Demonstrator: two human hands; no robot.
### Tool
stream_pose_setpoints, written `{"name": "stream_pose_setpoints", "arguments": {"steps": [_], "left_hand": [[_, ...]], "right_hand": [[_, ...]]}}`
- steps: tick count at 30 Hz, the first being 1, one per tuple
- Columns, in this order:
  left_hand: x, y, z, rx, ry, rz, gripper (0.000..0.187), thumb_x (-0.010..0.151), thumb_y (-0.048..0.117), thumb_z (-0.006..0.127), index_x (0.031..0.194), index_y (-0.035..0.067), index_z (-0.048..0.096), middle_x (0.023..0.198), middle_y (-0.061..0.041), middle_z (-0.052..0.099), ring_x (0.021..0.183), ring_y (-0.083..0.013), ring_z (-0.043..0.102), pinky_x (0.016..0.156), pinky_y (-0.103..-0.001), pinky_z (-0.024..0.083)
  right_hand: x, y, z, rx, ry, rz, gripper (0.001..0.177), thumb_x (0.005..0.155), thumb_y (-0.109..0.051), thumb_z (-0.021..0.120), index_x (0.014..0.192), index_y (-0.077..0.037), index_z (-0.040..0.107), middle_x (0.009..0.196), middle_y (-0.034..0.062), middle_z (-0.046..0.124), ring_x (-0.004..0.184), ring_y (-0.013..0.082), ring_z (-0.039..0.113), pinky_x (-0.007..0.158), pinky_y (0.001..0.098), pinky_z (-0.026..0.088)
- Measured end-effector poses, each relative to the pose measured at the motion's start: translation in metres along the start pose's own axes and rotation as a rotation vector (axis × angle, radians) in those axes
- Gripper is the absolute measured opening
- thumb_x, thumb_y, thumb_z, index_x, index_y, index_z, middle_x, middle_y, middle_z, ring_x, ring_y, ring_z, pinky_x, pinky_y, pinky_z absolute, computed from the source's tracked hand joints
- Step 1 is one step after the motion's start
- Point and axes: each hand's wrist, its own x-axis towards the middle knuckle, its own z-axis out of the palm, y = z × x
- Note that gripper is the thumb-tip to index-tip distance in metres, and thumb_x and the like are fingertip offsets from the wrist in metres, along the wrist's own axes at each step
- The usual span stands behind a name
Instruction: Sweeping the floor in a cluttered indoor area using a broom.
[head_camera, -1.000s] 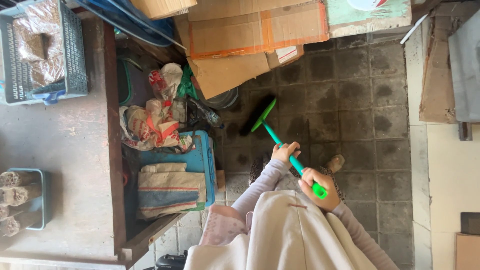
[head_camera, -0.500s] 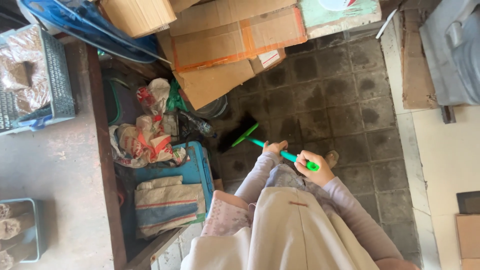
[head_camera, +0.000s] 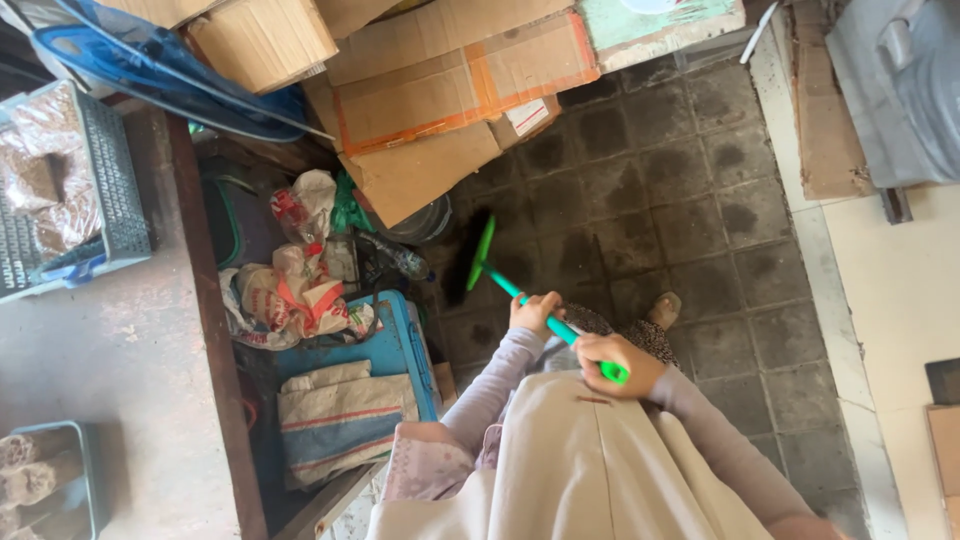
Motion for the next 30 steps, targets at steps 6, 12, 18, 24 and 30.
{"name": "stream_pose_setpoints", "arguments": {"steps": [6, 12, 18, 24, 30], "left_hand": [[0.027, 0.012, 0.004, 0.077, -0.225, -0.108, 0.023, 0.093, 0.046, 0.057, 0.112, 0.034, 0.05, 0.121, 0.006, 0.069, 0.126, -0.0171, 0.06, 0.114, -0.073, 0.02], [0.049, 0.04, 0.016, -0.151, -0.109, -0.137, 0.025, 0.1, 0.042, 0.059, 0.122, 0.038, 0.048, 0.109, 0.006, 0.071, 0.119, -0.0177, 0.065, 0.117, -0.079, 0.001], [0.034, 0.054, -0.01, -0.205, 0.214, -0.261, 0.028, 0.1, 0.039, 0.062, 0.124, 0.037, 0.047, 0.096, 0.009, 0.067, 0.107, -0.0132, 0.068, 0.12, -0.073, 0.0], [0.056, -0.002, -0.009, -0.215, 0.134, -0.077, 0.05, 0.078, 0.049, 0.082, 0.117, 0.034, 0.054, 0.098, 0.012, 0.06, 0.113, -0.0175, 0.064, 0.121, -0.07, 0.019], [0.083, 0.022, -0.002, -0.001, -0.186, -0.14, 0.033, 0.092, 0.047, 0.07, 0.118, 0.04, 0.051, 0.123, 0.013, 0.063, 0.131, -0.0157, 0.058, 0.124, -0.065, 0.011]], "right_hand": [[-0.007, 0.06, 0.001, -0.082, 0.042, 0.128, 0.028, 0.081, -0.01, 0.072, 0.069, -0.012, 0.047, 0.065, 0.0057, 0.054, 0.06, 0.0244, 0.057, 0.066, 0.0391, 0.051], [0.004, 0.022, -0.002, -0.226, 0.152, 0.077, 0.025, 0.074, -0.005, 0.07, 0.067, -0.013, 0.047, 0.063, 0.0069, 0.053, 0.059, 0.0337, 0.058, 0.065, 0.0396, 0.053], [0.01, -0.038, 0.006, -0.057, 0.245, -0.018, 0.022, 0.082, -0.014, 0.077, 0.073, -0.016, 0.056, 0.069, 0.0, 0.06, 0.064, 0.0219, 0.061, 0.068, 0.0318, 0.055], [0.01, 0.076, 0.009, -0.208, 0.341, -0.04, 0.031, 0.082, -0.004, 0.074, 0.065, -0.014, 0.05, 0.06, 0.003, 0.057, 0.058, 0.0285, 0.057, 0.094, 0.0447, 0.051], [0.014, 0.11, 0.015, -0.27, 0.431, 0.072, 0.026, 0.076, -0.008, 0.075, 0.068, -0.016, 0.051, 0.063, 0.0048, 0.056, 0.06, 0.0275, 0.062, 0.072, 0.0386, 0.054]]}}
